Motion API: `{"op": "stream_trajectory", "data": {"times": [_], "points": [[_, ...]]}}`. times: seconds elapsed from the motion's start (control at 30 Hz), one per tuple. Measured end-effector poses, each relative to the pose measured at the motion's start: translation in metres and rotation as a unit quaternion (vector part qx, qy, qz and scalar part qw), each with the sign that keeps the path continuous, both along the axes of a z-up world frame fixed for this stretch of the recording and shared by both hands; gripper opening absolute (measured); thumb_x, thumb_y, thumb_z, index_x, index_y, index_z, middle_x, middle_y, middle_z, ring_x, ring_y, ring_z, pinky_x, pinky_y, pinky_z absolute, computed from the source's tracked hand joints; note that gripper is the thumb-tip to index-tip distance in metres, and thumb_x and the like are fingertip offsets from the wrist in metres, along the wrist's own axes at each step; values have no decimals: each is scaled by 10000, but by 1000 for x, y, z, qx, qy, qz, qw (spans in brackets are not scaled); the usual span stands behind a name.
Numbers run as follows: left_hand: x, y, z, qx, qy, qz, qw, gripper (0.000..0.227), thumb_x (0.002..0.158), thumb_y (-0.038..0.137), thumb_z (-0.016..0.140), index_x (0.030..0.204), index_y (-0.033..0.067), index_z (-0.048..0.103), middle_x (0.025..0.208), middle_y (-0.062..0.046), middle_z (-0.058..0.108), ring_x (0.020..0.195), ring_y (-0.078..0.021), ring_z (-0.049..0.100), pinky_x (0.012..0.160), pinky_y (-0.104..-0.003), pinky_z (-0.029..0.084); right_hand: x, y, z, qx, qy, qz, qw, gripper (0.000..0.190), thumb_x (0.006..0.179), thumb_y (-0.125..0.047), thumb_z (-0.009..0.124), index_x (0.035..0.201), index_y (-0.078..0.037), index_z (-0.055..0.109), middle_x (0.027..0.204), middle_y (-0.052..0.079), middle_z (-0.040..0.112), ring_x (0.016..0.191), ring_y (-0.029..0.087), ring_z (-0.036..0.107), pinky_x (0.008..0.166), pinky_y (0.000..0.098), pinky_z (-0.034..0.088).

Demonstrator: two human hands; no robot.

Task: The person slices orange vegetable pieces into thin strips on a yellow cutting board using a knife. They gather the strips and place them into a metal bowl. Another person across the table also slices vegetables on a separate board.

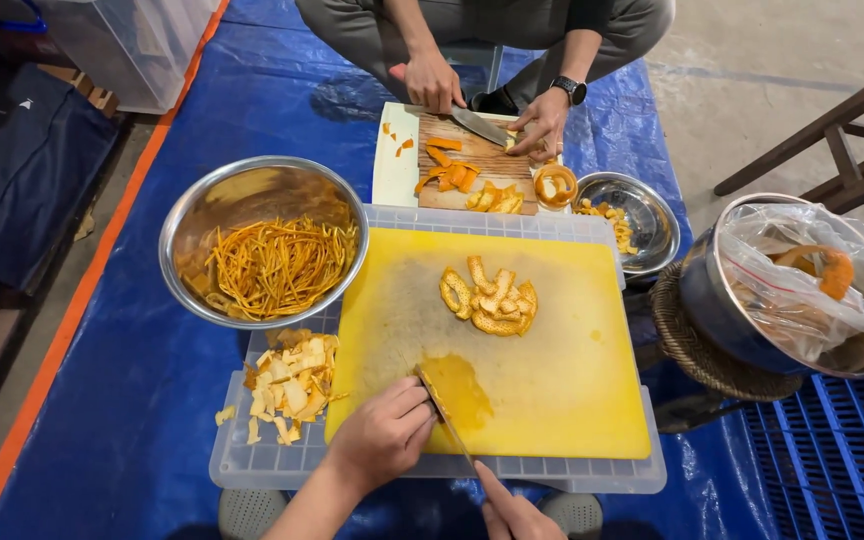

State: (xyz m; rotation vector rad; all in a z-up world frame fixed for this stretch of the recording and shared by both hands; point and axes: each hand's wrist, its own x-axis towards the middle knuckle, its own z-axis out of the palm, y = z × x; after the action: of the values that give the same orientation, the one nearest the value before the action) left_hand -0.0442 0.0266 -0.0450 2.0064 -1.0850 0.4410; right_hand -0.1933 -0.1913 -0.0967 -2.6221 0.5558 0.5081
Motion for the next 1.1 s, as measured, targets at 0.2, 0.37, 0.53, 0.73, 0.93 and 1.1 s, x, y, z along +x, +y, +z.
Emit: {"op": "stream_trajectory", "data": {"times": [0.2,0.37,0.53,0.73,0.93,1.1], "points": [[0,1,-2,-7,29,-1,1000,137,950,-33,583,818,-21,615,865,-123,624,880,-330,618,889,-412,581,17,34,44,51,-123,-48,990,457,892,-329,636,1280,-550,731,635,-73,631,527,131,659,590,232,535],[2,1,8,-11,23,0,1000,116,957,-18,561,860,-32,623,926,-136,641,943,-341,636,912,-415,573,45,19,40,250,-135,21,958,449,925,-267,627,1369,-275,695,1259,-4,817,1188,46,740,982,212,498],[-1,-1,8,-24,21,4,999,101,958,-5,610,887,-60,655,925,-144,645,911,-325,642,837,-402,582,64,21,91,508,88,-292,805,497,1025,-225,545,1516,-253,617,729,116,493,422,125,316,365,248,218],[1,-1,8,-34,21,3,999,105,953,-21,617,857,-59,639,886,-139,624,862,-317,621,788,-389,570,47,7,68,424,7,-137,895,526,988,-246,562,1502,-151,629,691,52,538,646,144,519,612,299,488],[0,0,7,-25,16,5,1000,128,964,-4,603,852,-47,646,880,-132,625,856,-308,629,771,-379,572,41,12,76,337,-24,-69,939,473,969,-263,603,1430,-251,709,747,-8,688,655,92,560,620,253,481],[0,0,5,-28,12,13,999,130,968,3,583,858,-43,635,909,-135,634,890,-327,638,783,-385,563,40,12,90,240,52,-35,969,510,990,-347,547,1493,-398,615,692,-59,695,534,86,428,574,262,380]]}}
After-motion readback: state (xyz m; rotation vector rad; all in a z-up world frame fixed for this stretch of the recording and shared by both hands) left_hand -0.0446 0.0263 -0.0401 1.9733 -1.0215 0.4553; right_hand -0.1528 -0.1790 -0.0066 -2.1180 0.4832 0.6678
